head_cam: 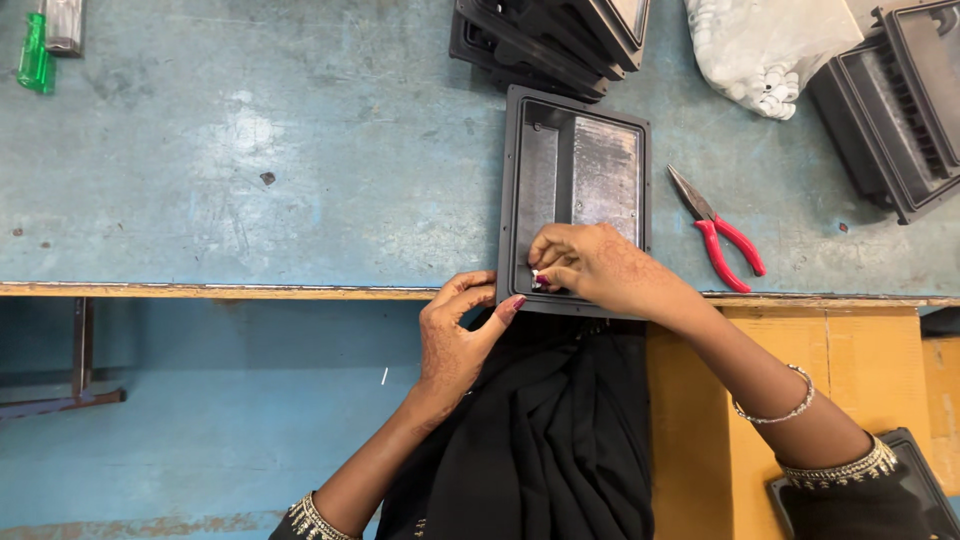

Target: The person assembles black rectangular electrical enclosures on a workbench. They insert small white plastic plugs into holes on the enclosure sides, then use red-handled pliers to press the plugs flush. The person handles multiple enclosures one at a time, placing completed units aside.

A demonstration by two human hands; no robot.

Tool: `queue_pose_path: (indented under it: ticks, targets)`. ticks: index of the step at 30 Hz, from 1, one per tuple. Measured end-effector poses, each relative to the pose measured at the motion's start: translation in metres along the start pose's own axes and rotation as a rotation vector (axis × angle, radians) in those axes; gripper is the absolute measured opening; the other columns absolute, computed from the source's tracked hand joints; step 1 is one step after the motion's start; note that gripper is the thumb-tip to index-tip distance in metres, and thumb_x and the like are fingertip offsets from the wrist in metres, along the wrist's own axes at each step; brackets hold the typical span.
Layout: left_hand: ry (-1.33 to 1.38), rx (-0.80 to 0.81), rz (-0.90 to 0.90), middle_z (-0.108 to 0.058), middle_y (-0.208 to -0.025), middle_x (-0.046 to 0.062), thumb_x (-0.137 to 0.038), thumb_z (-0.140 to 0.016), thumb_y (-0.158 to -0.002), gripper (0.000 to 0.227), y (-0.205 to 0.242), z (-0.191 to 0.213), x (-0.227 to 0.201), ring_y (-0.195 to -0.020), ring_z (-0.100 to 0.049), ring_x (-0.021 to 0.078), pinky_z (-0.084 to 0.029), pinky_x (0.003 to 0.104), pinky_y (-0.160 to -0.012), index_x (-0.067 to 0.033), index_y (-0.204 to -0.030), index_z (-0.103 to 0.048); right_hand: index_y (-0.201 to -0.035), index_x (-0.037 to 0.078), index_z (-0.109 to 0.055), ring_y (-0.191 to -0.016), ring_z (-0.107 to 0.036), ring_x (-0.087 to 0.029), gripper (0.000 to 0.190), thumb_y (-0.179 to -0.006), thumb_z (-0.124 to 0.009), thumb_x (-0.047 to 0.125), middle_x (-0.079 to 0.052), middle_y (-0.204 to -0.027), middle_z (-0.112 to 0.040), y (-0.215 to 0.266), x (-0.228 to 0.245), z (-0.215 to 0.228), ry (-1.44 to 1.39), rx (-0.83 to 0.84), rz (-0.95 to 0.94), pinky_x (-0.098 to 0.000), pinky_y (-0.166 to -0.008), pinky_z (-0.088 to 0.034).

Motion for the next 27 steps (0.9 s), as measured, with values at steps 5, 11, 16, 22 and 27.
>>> queue_pose_path:
  ticks: [5, 11, 16, 22, 27]
  targets:
    - [0.000, -0.006, -0.011, -0.074, -0.110, 0.013, -0.022, -0.085, -0.082, 0.028, 0.0003, 0.0009, -0.0019, -0.097, -0.073, 0.0211, -0.056, 0.032, -0.086, 0.0016, -0.096, -0.078, -0.097, 0.001, -0.067, -0.080, -0.078, -0.016, 0.013, -0.089, -0.070, 0.010, -0.010, -0.084, -0.079, 0.0005, 0.0027, -0.0013, 0.041, -0.024, 0.014, -0.0312, -0.073, -0.060]
    - [-0.021, -0.018, -0.033, -0.074, -0.110, 0.013, -0.023, -0.086, -0.082, 0.029, -0.0007, 0.0010, -0.0012, -0.097, -0.073, 0.0208, -0.056, 0.032, -0.086, 0.0019, -0.094, -0.077, -0.099, 0.002, -0.070, -0.086, -0.079, -0.016, 0.014, -0.088, -0.071, 0.011, -0.009, -0.088, -0.079, 0.0030, -0.0007, -0.0032, 0.042, -0.019, 0.029, -0.0301, -0.076, -0.061]
    - [0.001, 0.013, 0.005, -0.074, -0.109, 0.011, -0.025, -0.084, -0.083, 0.028, -0.0014, 0.0004, 0.0014, -0.095, -0.073, 0.0194, -0.057, 0.031, -0.084, 0.0005, -0.093, -0.078, -0.096, 0.002, -0.070, -0.086, -0.079, -0.017, 0.014, -0.086, -0.073, 0.011, -0.010, -0.088, -0.079, 0.0012, -0.0009, -0.0015, 0.058, 0.003, 0.043, -0.0307, -0.076, -0.061]
    - [0.014, 0.025, 0.042, -0.074, -0.109, 0.010, -0.026, -0.085, -0.082, 0.030, -0.0005, -0.0001, 0.0048, -0.092, -0.073, 0.0184, -0.057, 0.030, -0.080, 0.0007, -0.093, -0.078, -0.099, 0.002, -0.067, -0.088, -0.079, -0.017, 0.014, -0.087, -0.071, 0.009, -0.008, -0.089, -0.079, 0.0013, -0.0033, -0.0043, 0.004, -0.006, -0.007, -0.0306, -0.079, -0.061]
    - [0.017, 0.025, 0.019, -0.074, -0.109, 0.010, -0.025, -0.085, -0.083, 0.029, -0.0016, 0.0000, 0.0030, -0.093, -0.073, 0.0178, -0.057, 0.030, -0.081, 0.0010, -0.094, -0.078, -0.108, 0.003, -0.064, -0.096, -0.078, -0.017, 0.023, -0.086, -0.071, 0.003, -0.008, -0.098, -0.078, 0.0035, 0.0036, -0.0025, 0.000, 0.000, 0.098, -0.0304, -0.086, -0.062]
Point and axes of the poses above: each hand's wrist, its own y-axis away from the middle knuckle, its own z-axis out of the back of the hand, x = y × z, the point moved 6 cm from there along -y, towards the middle knuckle
